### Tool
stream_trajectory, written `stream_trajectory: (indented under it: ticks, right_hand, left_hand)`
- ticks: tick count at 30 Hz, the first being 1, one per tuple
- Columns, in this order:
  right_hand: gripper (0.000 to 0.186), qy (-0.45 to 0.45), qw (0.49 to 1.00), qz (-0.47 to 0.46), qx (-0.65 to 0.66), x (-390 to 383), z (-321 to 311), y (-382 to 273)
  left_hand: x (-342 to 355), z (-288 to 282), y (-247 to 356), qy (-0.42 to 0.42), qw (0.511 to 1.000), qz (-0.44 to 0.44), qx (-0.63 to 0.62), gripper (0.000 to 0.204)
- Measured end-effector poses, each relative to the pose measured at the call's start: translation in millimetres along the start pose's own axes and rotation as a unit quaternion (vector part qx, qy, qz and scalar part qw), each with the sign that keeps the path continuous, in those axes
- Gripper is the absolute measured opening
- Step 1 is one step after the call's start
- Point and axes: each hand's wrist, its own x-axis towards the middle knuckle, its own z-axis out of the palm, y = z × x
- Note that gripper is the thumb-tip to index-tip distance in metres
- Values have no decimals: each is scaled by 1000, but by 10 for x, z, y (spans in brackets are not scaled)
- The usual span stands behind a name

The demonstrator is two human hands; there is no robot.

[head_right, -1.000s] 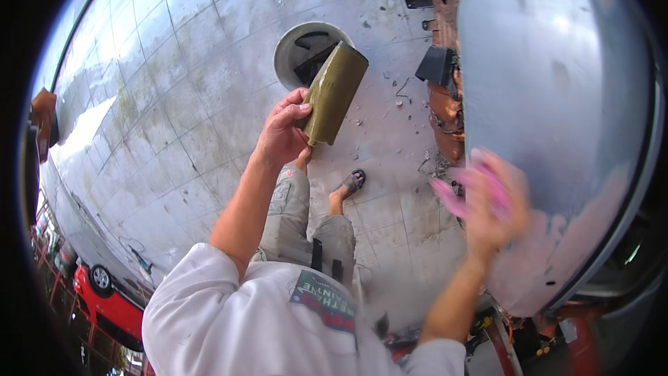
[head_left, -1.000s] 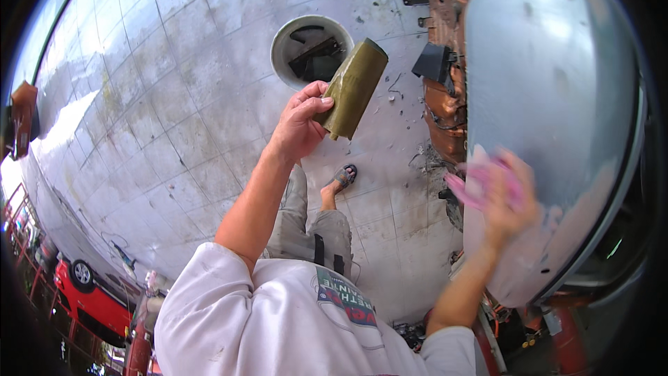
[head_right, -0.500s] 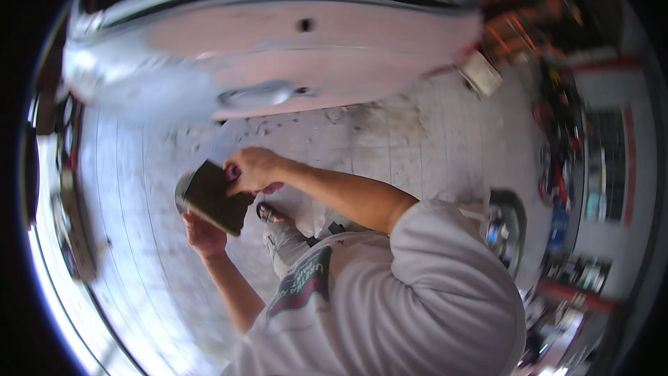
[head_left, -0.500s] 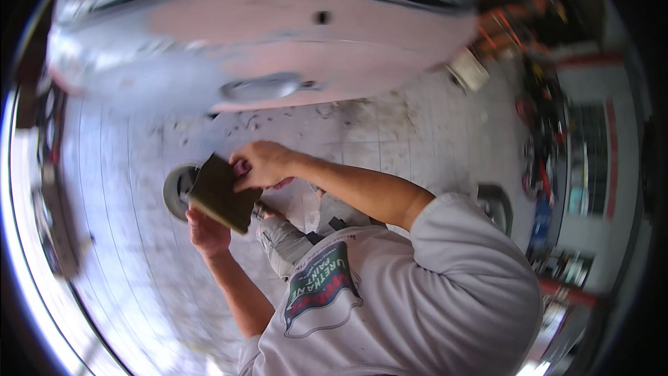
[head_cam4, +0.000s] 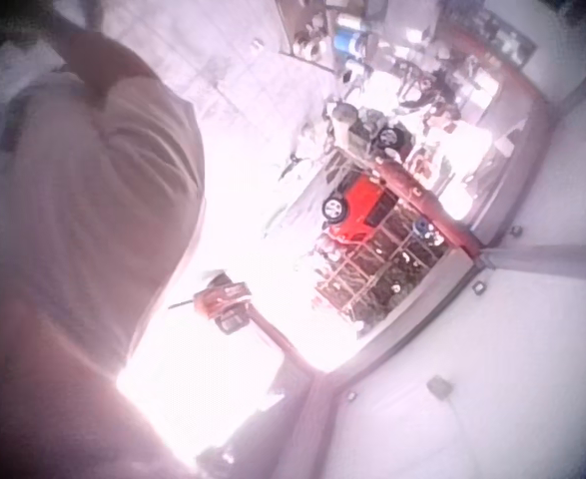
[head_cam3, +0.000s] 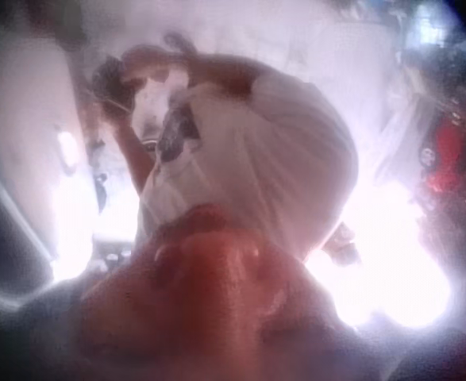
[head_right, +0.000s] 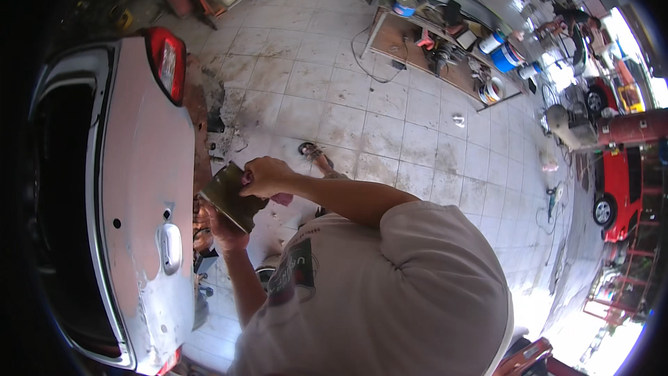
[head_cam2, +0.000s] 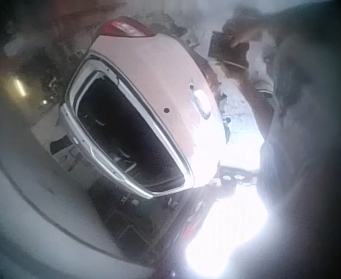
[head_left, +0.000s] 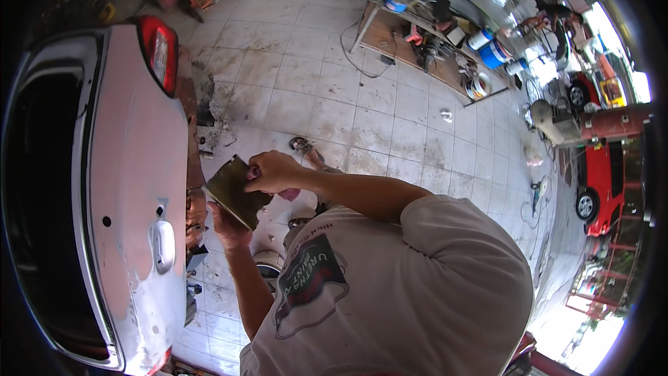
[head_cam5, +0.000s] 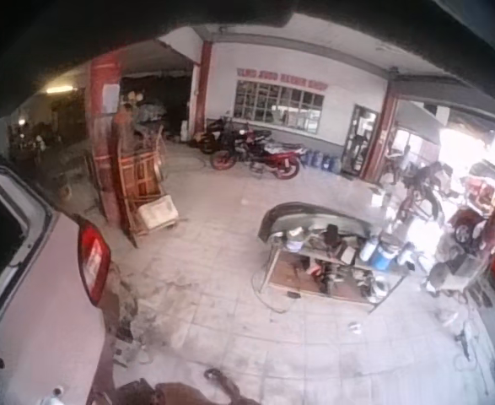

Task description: The person sands the surface of a silver car trunk lid using a sanding block and wipes it with a cloth. They repeatedly dip the sanding block into a bucket of water and continue sanding different areas of the trunk lid.

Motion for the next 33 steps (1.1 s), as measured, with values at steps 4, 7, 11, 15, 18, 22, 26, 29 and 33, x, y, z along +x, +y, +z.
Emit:
stream_trajectory:
  ticks: [4,7,11,15,18,22,26,29,33]
  right_hand:
    - [57,62,996,34,44,-312,-426,325]
    - [58,90,994,11,64,-344,-637,563]
    - [40,17,962,-7,273,-346,-1101,854]
    - [27,-31,898,71,434,-482,-1601,1062]
    - [26,-23,871,3,492,-394,-1758,1170]
    - [28,-53,853,-10,519,-315,-2064,1069]
    - [29,-44,882,-67,464,-133,-2306,1020]
    - [27,-39,902,-96,418,-164,-2486,745]
    - [22,-43,919,-124,372,-237,-2657,413]
  left_hand:
    - [222,345,-279,-61,995,-80,22,83]
    - [368,620,-418,-29,991,-81,99,58]
    - [640,1146,-523,84,988,-66,114,45]
    - [1012,1514,-467,79,964,-41,252,39]
    - [1204,1739,-412,31,968,-48,243,43]
    - [1346,2021,-378,-12,984,-46,174,43]
    - [1417,2232,-278,-22,989,-8,149,43]
    - [1430,2214,-174,4,986,46,161,43]
    - [1417,2222,-7,48,977,102,179,40]
